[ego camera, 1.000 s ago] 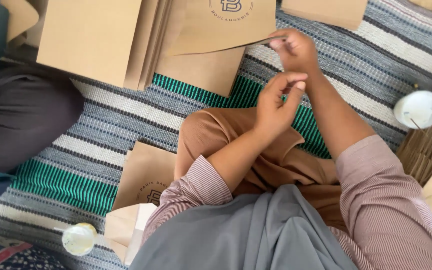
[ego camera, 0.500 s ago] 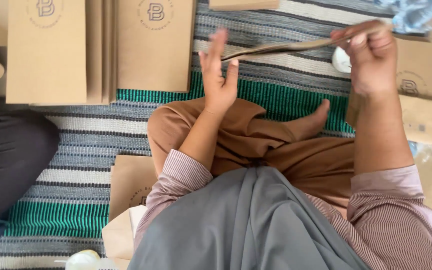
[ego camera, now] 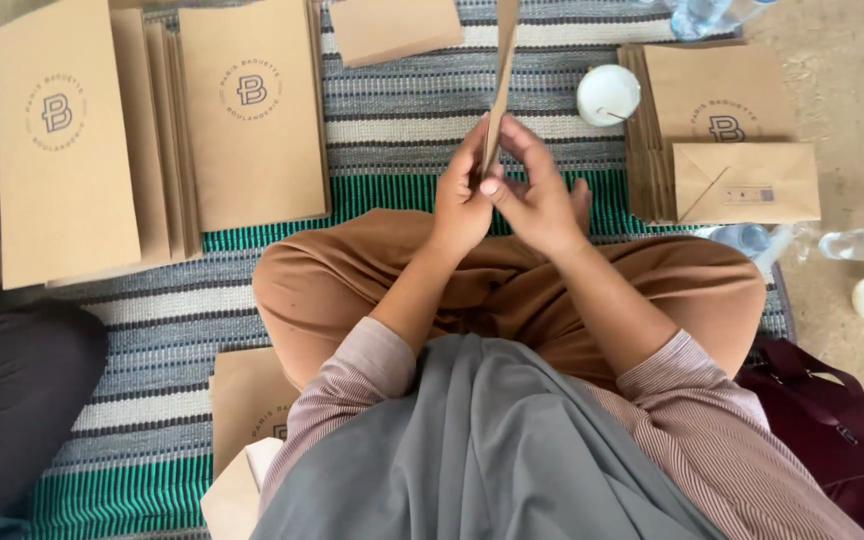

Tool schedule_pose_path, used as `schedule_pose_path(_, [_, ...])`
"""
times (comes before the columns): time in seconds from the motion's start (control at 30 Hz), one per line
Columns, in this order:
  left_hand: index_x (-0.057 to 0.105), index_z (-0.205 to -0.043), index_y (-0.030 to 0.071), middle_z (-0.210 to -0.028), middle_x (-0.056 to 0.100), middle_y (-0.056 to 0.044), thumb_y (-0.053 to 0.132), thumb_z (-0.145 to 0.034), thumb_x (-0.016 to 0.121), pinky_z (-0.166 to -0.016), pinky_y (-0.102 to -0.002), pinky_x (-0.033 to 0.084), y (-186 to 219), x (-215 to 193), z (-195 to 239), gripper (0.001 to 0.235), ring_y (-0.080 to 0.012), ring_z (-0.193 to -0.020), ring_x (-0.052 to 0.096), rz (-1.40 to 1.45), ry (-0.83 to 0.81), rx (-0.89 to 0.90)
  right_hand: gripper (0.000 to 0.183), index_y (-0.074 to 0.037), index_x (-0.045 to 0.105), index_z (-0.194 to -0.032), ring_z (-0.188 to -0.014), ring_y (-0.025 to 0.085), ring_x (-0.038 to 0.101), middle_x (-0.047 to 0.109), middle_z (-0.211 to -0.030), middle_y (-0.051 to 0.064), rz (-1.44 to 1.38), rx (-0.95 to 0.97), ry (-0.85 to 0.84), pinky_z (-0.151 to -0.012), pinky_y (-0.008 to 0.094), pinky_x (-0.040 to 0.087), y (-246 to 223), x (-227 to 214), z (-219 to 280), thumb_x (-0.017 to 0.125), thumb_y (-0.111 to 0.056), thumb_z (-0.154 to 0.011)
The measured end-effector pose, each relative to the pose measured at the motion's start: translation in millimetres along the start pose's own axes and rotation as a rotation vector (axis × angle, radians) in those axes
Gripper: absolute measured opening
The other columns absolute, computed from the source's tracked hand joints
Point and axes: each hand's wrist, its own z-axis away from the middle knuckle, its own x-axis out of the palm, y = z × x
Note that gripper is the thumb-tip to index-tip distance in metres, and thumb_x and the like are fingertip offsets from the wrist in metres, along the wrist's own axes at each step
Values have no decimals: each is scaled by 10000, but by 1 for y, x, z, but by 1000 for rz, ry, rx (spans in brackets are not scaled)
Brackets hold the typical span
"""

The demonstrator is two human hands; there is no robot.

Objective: The person sits on a striped rug and folds flat brown paper boxes into upright containers. They manipulate the cardboard flaps and crease the edges by hand to form the box structure, then place the finished items aside.

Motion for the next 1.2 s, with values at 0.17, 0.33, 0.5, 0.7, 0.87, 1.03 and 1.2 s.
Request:
schedule_pose_path(0.17, [380, -1650, 227, -1679, 372, -82, 8, -1048, 673, -1180, -620, 329, 30, -15, -14, 704, -340, -1531, 316, 65, -281, -111, 686, -15, 429, -1542, -1419, 449, 436, 464, -1509, 207, -61, -20, 31, -994, 566, 544, 1, -18, -2, 798, -103, -971])
schedule_pose_path(0.33, [426, -1622, 244, -1666, 371, -85, 56, -1018, 754, -1103, -662, 392, 39, -22, -22, 712, -439, -1488, 347, 20, -341, -169, 660, 8, 488, -1473, -1377, 390, 515, 574, -1423, 216, -96, -10, 31, -973, 511, 577, 1, -24, -4, 835, -76, -917])
schedule_pose_path(0.5, [492, -1567, 183, -1580, 482, -111, 78, -936, 855, -1067, -620, 450, 38, -24, -25, 736, -403, -1432, 461, 50, -326, -177, 643, 31, 530, -1445, -1344, 359, 548, 623, -1359, 235, -184, -23, -16, -953, 477, 609, 2, -29, -7, 843, -67, -892])
schedule_pose_path(0.7, [577, -1481, 106, -1416, 644, -111, 46, -1037, 665, -1059, -500, 536, -13, -37, -18, 457, -232, -1308, 592, 78, -205, -184, 231, 30, 681, -1256, -1091, 237, 671, 729, -1098, 174, 45, -102, 33, -863, 454, 613, 36, -55, -9, 623, -82, -1062])
schedule_pose_path(0.87, [658, -1366, 75, -1180, 755, -98, 42, -1081, 537, -1002, -419, 563, 0, -34, -19, 311, -144, -1125, 668, -72, 56, -22, 178, 8, 729, -1155, -979, 174, 655, 731, -984, 137, 216, -185, 172, -863, 414, 562, 9, -63, -10, 585, -78, -1094])
schedule_pose_path(1.03, [661, -1355, 74, -1154, 747, -111, 52, -1072, 557, -972, -412, 565, -11, -36, -7, 302, -167, -1126, 679, -224, 151, 52, 148, 19, 745, -1107, -946, 175, 666, 739, -935, 159, 244, -198, 181, -835, 420, 561, 18, -57, 1, 609, -32, -1077])
schedule_pose_path(1.2, [619, -1392, 57, -1186, 730, -148, 89, -1096, 500, -1004, -443, 549, -17, -29, 3, 321, -226, -1140, 686, -302, 219, 40, 153, 36, 699, -1083, -939, 147, 583, 705, -907, 159, 202, -114, 183, -813, 432, 547, 18, -48, 7, 570, -44, -1102])
